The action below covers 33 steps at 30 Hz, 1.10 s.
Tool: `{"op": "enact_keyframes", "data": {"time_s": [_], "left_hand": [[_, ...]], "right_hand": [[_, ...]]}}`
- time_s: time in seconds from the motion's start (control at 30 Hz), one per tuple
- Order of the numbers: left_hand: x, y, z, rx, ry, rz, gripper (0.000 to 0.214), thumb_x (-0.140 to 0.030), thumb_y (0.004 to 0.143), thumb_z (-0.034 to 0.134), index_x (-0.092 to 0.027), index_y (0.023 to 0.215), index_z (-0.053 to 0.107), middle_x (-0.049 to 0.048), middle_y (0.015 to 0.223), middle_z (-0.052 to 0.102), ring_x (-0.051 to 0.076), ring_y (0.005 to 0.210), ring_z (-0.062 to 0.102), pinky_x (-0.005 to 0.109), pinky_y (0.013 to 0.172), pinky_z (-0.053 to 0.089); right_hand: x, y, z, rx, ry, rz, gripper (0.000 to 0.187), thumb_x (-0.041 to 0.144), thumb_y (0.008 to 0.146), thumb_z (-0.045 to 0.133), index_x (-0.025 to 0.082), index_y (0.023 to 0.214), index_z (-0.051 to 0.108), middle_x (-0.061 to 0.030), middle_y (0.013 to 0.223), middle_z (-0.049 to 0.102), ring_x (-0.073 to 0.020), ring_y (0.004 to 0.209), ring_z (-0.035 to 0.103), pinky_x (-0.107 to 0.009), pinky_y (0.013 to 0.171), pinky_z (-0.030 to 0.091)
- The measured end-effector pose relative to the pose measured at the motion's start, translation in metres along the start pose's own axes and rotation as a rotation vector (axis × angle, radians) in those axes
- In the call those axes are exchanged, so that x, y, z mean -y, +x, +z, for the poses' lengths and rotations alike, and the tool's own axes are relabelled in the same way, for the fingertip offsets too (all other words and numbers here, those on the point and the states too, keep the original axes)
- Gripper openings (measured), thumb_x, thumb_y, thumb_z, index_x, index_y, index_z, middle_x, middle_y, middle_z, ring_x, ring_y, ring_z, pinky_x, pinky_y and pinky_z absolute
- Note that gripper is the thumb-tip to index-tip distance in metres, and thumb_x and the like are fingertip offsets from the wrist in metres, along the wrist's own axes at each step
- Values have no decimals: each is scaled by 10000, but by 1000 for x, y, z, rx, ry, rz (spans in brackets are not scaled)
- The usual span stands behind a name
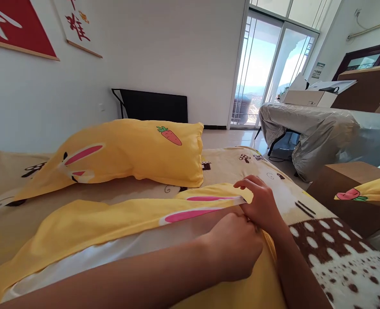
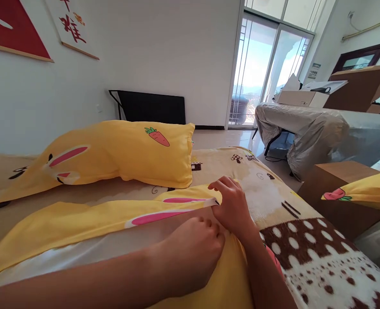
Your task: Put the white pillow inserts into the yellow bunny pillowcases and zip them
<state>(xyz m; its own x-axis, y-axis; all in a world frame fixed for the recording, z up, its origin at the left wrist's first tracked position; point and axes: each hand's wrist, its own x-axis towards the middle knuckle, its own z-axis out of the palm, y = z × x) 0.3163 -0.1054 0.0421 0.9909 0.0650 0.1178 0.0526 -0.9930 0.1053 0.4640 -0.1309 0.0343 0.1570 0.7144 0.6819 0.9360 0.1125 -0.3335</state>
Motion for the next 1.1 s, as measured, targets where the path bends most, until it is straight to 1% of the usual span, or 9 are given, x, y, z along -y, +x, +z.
{"op": "enact_keyframes", "data": {"time_s": [0.1,0.2,0.27,0.43,0.53,0.63,0.87,1.0,1.1], "left_hand": [[30,16,30,22,-201,22,154,-198,777,425,-175,742,573,42,734,618,181,673,547,323,649,447],[56,12,55,7,-684,-138,160,-171,791,374,-181,768,532,-8,763,592,129,698,526,248,626,427],[62,5,60,-48,-840,-234,139,-195,807,392,-184,820,531,-9,808,599,124,730,532,241,658,438],[47,-2,50,-281,-434,-148,185,-218,877,357,-180,877,538,74,955,616,196,892,557,358,863,459],[42,-3,46,-279,-240,-162,277,-237,876,375,-186,1107,518,121,1236,541,269,1153,486,445,1026,379],[42,-5,44,-212,-222,-207,364,-297,898,350,-201,1227,472,114,1305,510,283,1201,468,462,1047,369],[45,-4,40,-102,-185,-251,308,-334,911,308,-174,863,566,110,948,624,252,870,602,421,810,491],[49,0,27,-162,-299,-287,339,-289,873,406,-196,1191,482,104,1198,592,268,1093,567,421,925,463],[51,5,20,-193,-323,-242,376,-217,880,385,-192,1247,464,79,1278,557,240,1182,520,399,1010,425]], "right_hand": [[-4,-2,-3,-13,-18,41,407,26,545,444,205,861,629,-29,829,602,-186,811,561,-307,724,440],[-7,-3,0,-31,25,133,373,36,571,435,206,839,629,-25,853,624,-173,810,582,-281,697,464],[-8,-3,3,-58,52,196,324,56,603,448,206,827,628,-23,851,635,-165,793,599,-260,662,474],[-8,-4,6,52,-79,320,380,79,612,453,210,915,640,-43,921,680,-197,806,620,-284,682,447],[-4,-5,6,116,-139,349,364,63,577,417,202,848,617,-45,809,683,-209,751,614,-294,687,412],[-2,-4,7,97,-110,350,341,63,566,403,195,826,580,-41,706,648,-215,739,598,-285,666,385],[-21,1,25,116,245,366,262,120,580,418,198,807,522,1,740,608,-152,694,509,-244,623,360],[-18,7,24,166,578,505,169,202,595,444,185,747,516,46,575,481,-95,535,388,-210,516,292],[-14,8,13,239,728,522,218,227,590,519,167,795,566,70,561,440,-56,476,303,-193,470,233]]}}
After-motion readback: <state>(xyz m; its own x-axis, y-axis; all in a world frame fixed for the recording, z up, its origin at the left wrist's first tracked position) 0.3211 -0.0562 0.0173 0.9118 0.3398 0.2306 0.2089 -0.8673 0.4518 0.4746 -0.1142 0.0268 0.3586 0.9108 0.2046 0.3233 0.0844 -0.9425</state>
